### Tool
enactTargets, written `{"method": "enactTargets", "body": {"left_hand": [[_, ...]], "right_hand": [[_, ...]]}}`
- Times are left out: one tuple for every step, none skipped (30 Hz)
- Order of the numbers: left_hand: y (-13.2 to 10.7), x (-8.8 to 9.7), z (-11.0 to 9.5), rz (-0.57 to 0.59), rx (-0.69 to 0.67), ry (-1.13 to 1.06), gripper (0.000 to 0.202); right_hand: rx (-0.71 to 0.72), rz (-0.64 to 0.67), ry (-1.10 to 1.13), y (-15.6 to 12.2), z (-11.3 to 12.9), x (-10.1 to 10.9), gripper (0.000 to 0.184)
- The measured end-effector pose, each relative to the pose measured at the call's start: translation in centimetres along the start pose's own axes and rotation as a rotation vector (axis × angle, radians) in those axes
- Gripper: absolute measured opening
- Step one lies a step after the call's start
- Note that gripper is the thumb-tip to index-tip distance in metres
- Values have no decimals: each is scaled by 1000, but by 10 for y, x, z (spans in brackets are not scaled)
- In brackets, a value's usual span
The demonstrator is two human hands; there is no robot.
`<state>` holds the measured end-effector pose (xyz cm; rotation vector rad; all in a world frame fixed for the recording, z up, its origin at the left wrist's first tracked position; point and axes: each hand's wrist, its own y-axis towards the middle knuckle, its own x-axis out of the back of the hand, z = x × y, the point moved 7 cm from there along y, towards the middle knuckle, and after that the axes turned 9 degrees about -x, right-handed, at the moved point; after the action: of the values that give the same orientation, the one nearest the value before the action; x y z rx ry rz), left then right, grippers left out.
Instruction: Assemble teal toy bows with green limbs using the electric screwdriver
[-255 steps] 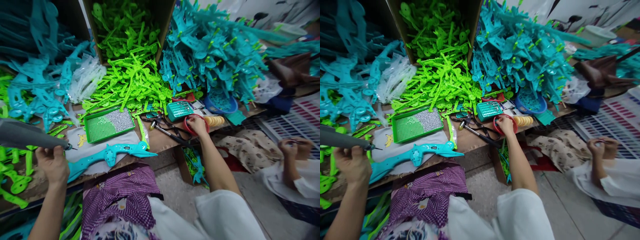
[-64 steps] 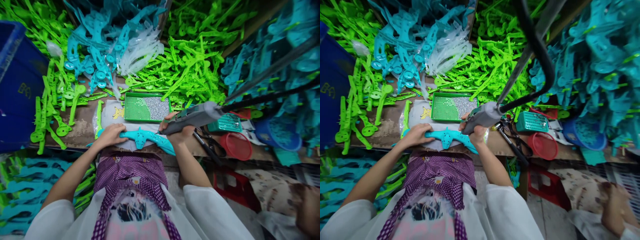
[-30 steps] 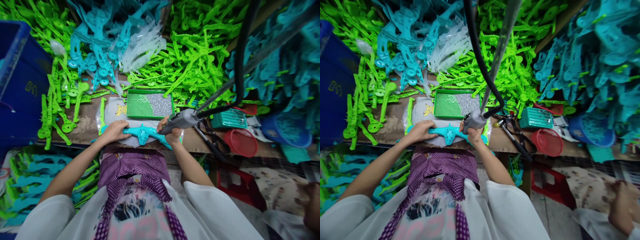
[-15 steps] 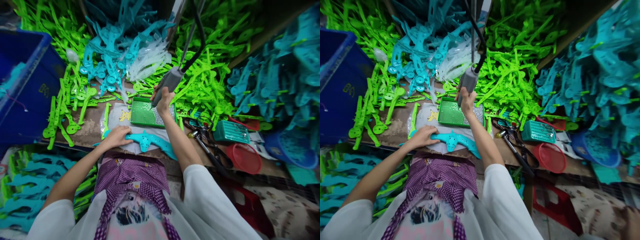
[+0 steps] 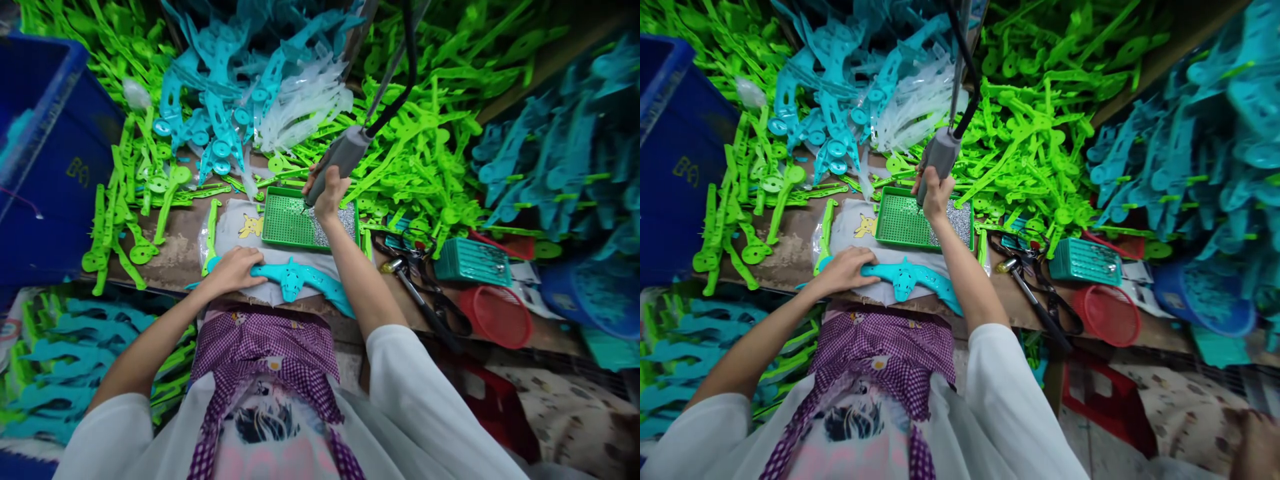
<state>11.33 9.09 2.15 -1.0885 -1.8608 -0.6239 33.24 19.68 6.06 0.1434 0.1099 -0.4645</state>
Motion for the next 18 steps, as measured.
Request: {"method": "enactTargets", "body": {"left_hand": [[0, 0, 0, -3, -2, -8, 26], [0, 0, 0, -4, -5, -14, 26], [0, -1, 0, -2, -8, -17, 27], [0, -1, 0, 0, -11, -18, 27], [1, -1, 0, 2, -13, -18, 28], [1, 0, 0, 5, -15, -16, 28], [1, 0, 0, 7, -15, -14, 28], [1, 0, 0, 10, -15, -9, 28], [1, 1, 0, 14, -14, -2, 28], [1, 1, 0, 19, -14, 6, 28], [1, 1, -1, 24, -12, 14, 28], [1, 1, -1, 27, -11, 22, 28], [1, 0, -1, 28, -11, 26, 28], [0, 0, -1, 27, -12, 27, 28], [1, 0, -2, 24, -12, 26, 28], [1, -1, -1, 22, -13, 24, 27], [2, -2, -1, 21, -13, 22, 27], [3, -2, 1, 22, -10, 24, 27]], "right_hand": [[-4, -6, -3, 0, 0, 0, 64], [-5, -3, -3, 0, 0, 0, 64], [-3, 4, -1, 0, 0, 0, 64], [2, 14, 3, 0, 0, -1, 63], [7, 23, 9, -1, 0, -1, 61], [12, 29, 13, -1, 0, -2, 60], [15, 33, 14, -2, 0, -2, 60], [17, 35, 14, -2, 0, -2, 60], [16, 36, 12, -3, -1, -2, 60], [12, 41, 9, -3, -2, -3, 60], [10, 46, 9, -2, -2, -4, 60], [8, 49, 14, -1, -2, -5, 61], [5, 52, 23, 0, 0, -6, 62], [-2, 51, 31, 1, 2, -6, 63], [-15, 46, 39, 1, 6, -4, 65], [-32, 37, 44, 1, 12, -1, 67], [-49, 22, 48, -1, 20, 5, 68], [-61, 9, 50, -6, 30, 13, 69]]}}
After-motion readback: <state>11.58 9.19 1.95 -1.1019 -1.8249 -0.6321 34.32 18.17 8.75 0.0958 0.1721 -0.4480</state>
